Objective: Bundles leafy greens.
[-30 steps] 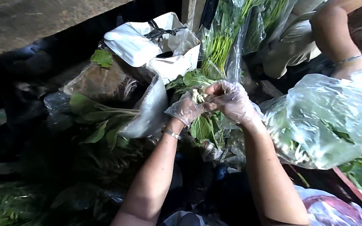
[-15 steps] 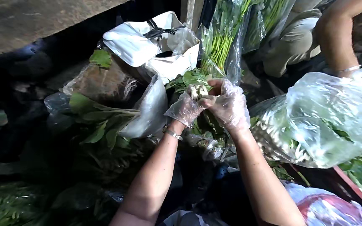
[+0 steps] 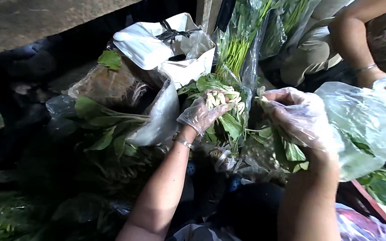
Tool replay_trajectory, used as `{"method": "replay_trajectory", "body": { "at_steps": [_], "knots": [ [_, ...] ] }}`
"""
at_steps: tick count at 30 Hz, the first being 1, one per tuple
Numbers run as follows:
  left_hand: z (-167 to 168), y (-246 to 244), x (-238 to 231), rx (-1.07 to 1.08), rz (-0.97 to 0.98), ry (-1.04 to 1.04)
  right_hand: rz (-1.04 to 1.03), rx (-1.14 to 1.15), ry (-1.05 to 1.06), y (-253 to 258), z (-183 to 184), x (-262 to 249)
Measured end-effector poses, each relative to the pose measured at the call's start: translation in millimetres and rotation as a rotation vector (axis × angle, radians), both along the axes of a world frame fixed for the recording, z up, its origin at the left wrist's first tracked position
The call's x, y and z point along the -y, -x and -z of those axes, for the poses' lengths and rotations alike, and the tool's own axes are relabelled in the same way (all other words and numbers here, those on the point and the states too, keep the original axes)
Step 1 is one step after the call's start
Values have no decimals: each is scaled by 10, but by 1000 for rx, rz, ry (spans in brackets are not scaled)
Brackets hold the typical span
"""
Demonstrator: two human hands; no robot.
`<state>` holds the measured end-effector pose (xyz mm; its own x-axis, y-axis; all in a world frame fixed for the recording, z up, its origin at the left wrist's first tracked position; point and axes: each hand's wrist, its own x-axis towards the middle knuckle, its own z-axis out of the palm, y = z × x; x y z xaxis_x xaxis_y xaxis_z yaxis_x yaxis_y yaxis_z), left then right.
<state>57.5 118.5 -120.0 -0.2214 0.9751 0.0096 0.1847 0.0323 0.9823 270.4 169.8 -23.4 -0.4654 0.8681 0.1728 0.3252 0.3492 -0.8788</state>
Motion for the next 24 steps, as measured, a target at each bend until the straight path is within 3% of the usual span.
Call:
{"method": "replay_trajectory", "body": {
  "at_steps": [3,5,8,11,13,16,21,24],
  "knots": [
    [-19,-88,-20,-75,-73,85,-9,14,-240,105,-16,179],
    [-75,-168,10,-43,-114,144,76,-40,-347,375,203,274],
    [-68,-240,63,119,-165,108,177,-235,-404,681,647,297],
    [-92,-238,117,377,-183,119,215,-324,-350,801,808,327],
    [-121,-240,140,437,-151,37,221,-385,-391,862,868,324],
    [-59,-259,151,416,-136,-93,283,-381,-419,949,917,320],
    [-36,-282,100,168,-131,-38,341,-407,-470,985,991,320],
    [-33,-305,110,131,-133,-27,382,-335,-530,965,987,342]
  ]
}}
